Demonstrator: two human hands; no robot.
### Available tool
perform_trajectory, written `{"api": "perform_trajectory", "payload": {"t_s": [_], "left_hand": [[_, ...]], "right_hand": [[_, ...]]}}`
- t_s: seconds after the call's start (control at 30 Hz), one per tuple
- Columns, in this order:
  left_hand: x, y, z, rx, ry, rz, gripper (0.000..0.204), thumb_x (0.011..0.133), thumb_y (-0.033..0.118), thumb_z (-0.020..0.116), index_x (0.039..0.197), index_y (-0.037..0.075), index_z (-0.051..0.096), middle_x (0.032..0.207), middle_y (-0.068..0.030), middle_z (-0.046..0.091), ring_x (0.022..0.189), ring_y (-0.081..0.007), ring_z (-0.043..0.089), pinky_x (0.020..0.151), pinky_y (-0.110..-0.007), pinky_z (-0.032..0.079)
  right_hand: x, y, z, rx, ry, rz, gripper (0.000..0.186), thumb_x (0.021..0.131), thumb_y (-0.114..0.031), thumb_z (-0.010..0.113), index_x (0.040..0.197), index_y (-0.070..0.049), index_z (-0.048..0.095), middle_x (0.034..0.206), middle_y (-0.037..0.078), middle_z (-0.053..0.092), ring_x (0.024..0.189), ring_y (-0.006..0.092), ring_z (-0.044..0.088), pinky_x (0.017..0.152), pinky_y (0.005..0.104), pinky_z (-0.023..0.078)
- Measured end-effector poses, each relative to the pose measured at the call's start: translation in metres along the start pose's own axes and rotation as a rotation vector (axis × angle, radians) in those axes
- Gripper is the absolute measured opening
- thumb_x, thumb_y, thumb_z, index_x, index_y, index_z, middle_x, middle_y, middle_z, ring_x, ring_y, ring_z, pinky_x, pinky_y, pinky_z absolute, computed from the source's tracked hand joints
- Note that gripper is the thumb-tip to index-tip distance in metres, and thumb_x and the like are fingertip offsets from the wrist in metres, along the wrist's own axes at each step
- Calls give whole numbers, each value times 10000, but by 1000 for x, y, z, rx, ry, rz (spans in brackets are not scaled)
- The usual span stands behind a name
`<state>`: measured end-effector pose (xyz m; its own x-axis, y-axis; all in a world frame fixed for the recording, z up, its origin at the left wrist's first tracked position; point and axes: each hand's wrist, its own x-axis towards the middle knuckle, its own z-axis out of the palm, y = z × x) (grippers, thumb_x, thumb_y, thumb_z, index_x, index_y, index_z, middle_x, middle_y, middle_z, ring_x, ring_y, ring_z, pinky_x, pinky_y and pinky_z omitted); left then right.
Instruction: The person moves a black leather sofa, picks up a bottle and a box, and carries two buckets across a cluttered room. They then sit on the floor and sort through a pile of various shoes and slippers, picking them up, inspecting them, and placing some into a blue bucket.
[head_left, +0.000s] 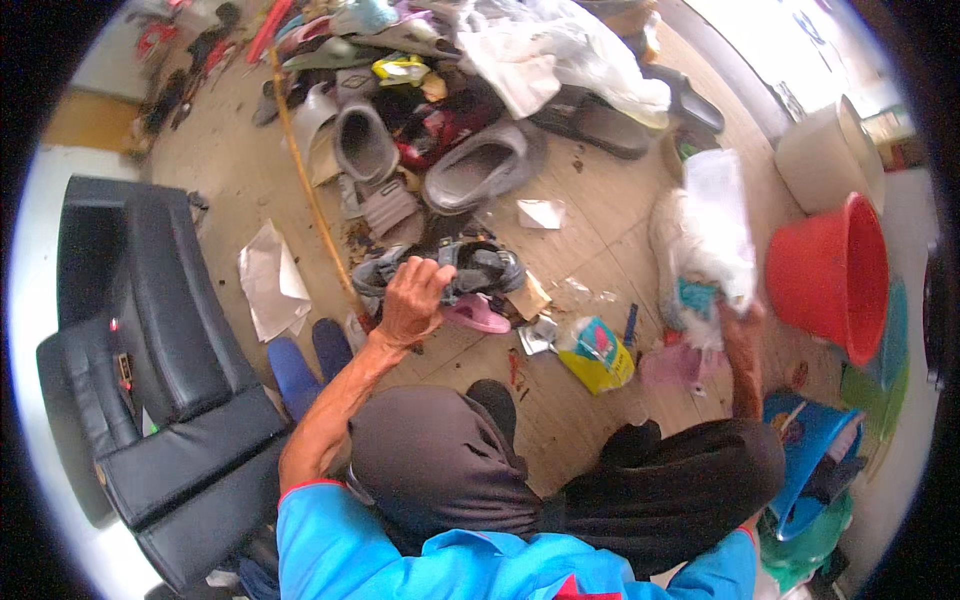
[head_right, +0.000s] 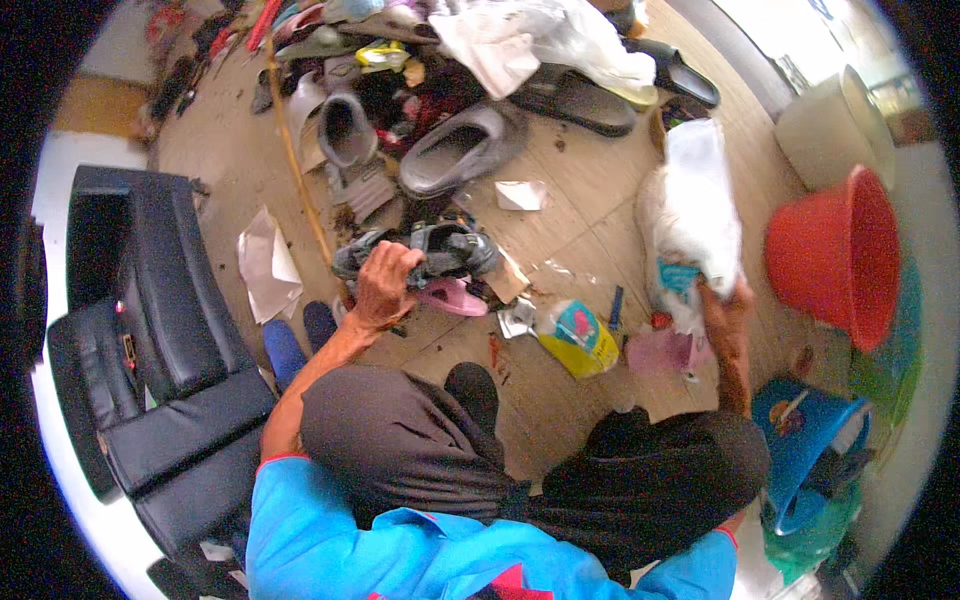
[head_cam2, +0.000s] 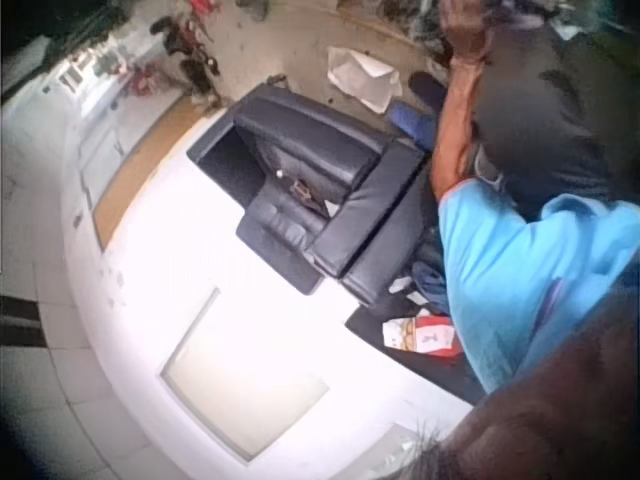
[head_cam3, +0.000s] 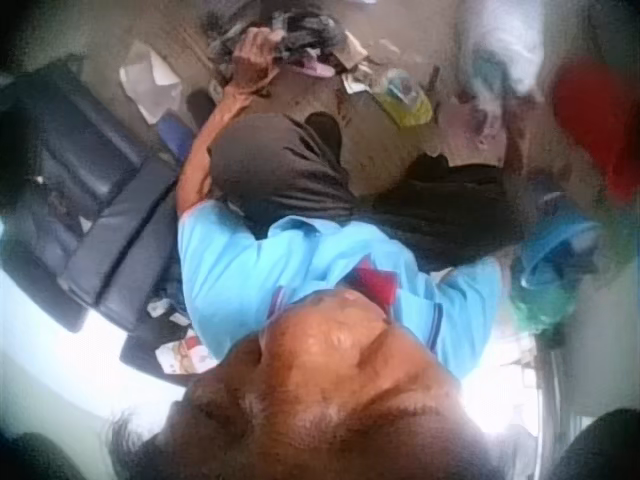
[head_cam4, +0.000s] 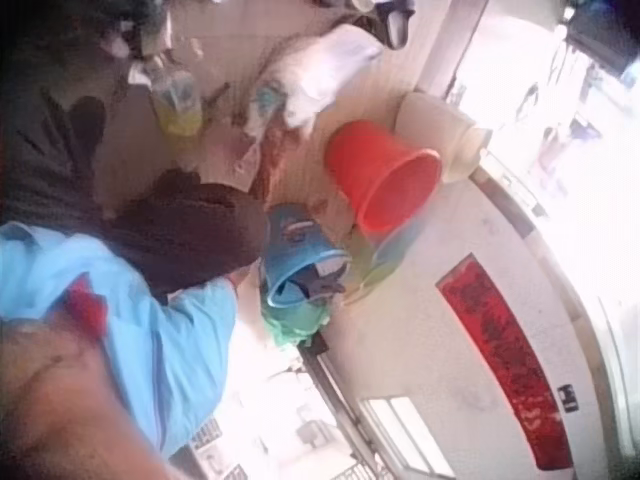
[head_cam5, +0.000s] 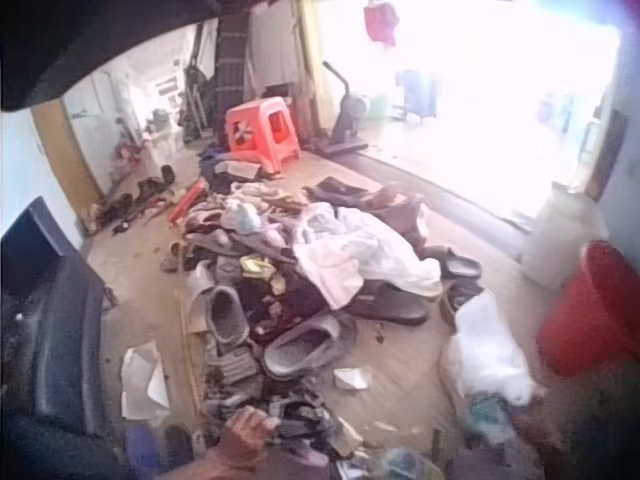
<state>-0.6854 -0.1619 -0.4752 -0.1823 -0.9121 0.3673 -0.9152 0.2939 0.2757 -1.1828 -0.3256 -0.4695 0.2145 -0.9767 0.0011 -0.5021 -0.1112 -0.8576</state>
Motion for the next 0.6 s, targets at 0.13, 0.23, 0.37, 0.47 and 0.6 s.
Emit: {"api": "perform_trajectory", "payload": {"t_s": [0.13,0.23,0.37,0.47,0.6], "left_hand": [[38,30,24,-103,32,136,414,722,216,732,1080,102,558,943,-115,548,893,-313,548,751,-412,465],[44,43,47,-255,107,141,373,787,280,713,1103,119,601,970,-113,596,892,-327,572,789,-458,455],[88,75,47,-257,133,255,232,840,35,601,1057,33,520,919,-170,553,840,-363,559,780,-460,463],[131,103,50,-244,107,359,286,811,-24,614,1063,36,492,930,-178,551,863,-377,558,785,-477,464],[184,143,47,-328,43,461,371,732,-43,643,1056,36,481,936,-167,535,878,-380,548,788,-477,458]], "right_hand": [[-52,-16,-127,137,565,72,271,893,-100,656,1135,21,635,1016,71,677,877,158,622,768,301,500],[-79,-58,-230,-119,980,-138,293,881,-79,659,1150,33,629,1078,78,677,907,186,636,794,330,518],[-149,-57,-338,-28,1368,-29,335,861,-80,643,1168,51,615,1112,98,664,939,199,635,810,354,519],[-214,-2,-386,-39,1475,198,360,848,-87,635,1178,54,611,1115,120,666,959,222,642,827,369,515],[-281,42,-384,-273,1450,263,405,837,-131,654,1191,60,606,1120,150,671,994,248,651,862,367,511]]}}
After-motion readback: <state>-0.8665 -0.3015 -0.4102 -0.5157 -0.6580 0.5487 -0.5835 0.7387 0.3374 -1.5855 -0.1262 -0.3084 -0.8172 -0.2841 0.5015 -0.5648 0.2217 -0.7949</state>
